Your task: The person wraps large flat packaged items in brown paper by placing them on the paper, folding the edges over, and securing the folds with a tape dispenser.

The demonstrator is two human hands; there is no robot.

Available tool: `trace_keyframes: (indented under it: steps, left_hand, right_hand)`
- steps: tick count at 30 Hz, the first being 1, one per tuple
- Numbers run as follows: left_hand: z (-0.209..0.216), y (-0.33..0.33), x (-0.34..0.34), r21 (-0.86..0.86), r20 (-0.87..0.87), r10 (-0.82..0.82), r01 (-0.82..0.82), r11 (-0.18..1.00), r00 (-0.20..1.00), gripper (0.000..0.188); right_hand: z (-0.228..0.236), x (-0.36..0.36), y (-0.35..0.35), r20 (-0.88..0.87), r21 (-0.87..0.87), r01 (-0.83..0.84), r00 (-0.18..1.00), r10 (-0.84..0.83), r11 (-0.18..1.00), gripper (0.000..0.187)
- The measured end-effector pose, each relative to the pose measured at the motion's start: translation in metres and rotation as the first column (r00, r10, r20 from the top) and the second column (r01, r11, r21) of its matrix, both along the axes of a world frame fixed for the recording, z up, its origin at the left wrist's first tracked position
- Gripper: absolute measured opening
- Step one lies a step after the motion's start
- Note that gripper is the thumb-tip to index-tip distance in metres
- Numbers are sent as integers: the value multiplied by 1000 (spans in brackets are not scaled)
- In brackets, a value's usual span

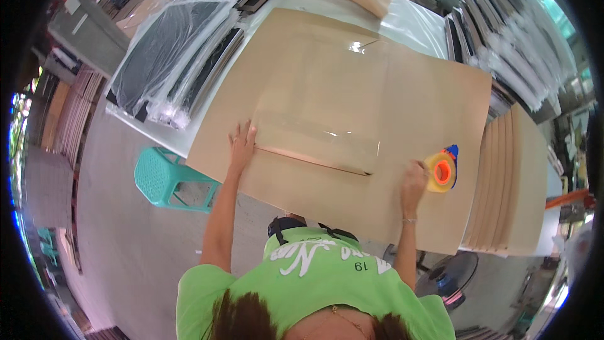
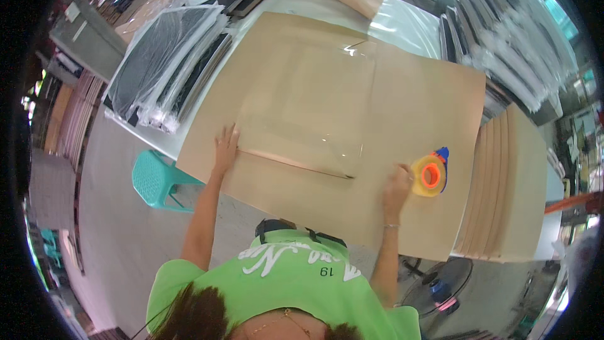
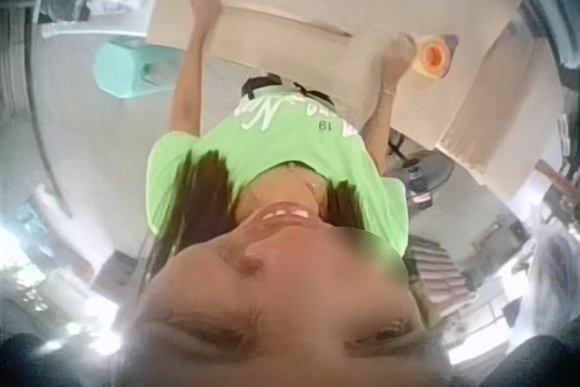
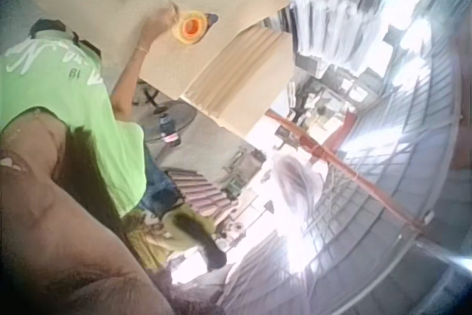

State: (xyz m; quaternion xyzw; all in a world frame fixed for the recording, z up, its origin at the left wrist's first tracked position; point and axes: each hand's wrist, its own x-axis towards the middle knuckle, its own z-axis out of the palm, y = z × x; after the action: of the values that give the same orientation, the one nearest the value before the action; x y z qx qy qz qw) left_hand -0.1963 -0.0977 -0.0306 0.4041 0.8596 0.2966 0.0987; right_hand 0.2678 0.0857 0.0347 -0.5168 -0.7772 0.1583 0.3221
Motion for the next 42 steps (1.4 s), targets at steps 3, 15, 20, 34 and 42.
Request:
trace_keyframes:
  steps: [3, 15, 20, 34, 42]
  left_hand:
    - [6, -19, -1, -121, -11, -77, 76, 990, 997, 58]
    - [35, 129, 28, 24, -219, -419, 434, 901, 881, 53]
    - [27, 233, 3, -106, -326, -461, 452, 886, 826, 55]
    - [30, 405, -121, -158, -246, -238, 203, 966, 940, 61]
    - [24, 377, -93, -146, -411, -275, 235, 961, 869, 62]
  right_hand:
    - [-11, -72, -25, 59, 51, -20, 998, 17, 998, 39]
    - [-26, -287, 42, 346, -3, -343, 881, 323, 939, 58]
    - [-34, -350, 161, 365, -12, -264, 897, 251, 964, 62]
    - [-43, -327, 379, 367, -36, 51, 929, -34, 998, 66]
    - [-45, -360, 285, 299, 48, -157, 945, 135, 986, 61]
